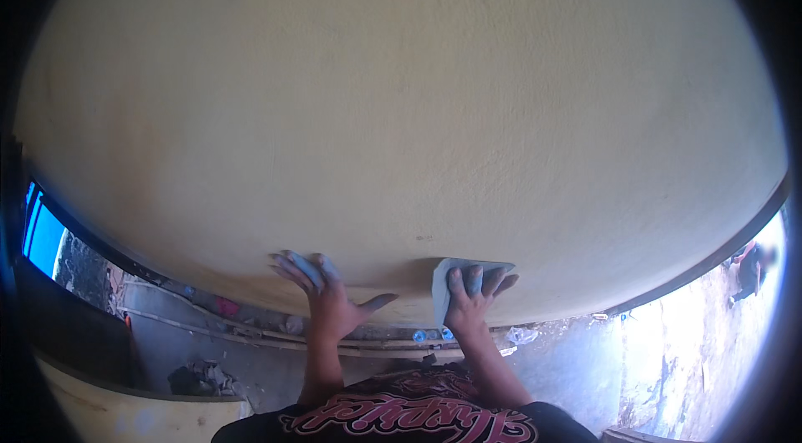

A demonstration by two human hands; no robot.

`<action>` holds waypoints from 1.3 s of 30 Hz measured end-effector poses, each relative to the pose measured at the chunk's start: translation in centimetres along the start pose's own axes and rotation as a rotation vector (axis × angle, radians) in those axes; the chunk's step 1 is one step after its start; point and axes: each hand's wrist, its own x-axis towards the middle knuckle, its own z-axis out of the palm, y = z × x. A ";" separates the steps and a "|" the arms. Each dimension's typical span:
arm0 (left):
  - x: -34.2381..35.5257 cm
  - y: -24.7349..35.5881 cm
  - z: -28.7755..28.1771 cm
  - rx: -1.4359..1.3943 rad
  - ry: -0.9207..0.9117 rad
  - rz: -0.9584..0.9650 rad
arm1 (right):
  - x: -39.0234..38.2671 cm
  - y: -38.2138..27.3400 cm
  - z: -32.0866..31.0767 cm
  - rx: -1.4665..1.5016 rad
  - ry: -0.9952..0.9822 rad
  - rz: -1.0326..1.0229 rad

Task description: The person uses a piece of sandpaper to sand a plastered section of a wall by hand, moving the sandpaper in circular and linear motions across the surface.

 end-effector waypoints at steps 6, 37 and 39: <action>0.3 0.2 -0.1 0.078 -0.016 0.019 | 6.7 -0.7 -2.4 0.223 0.085 0.135; 0.9 0.4 1.8 0.038 0.104 0.004 | 1.1 5.5 -0.1 0.253 0.097 0.470; 1.2 0.7 1.8 0.033 0.145 0.051 | -1.5 6.5 1.5 0.402 0.173 0.634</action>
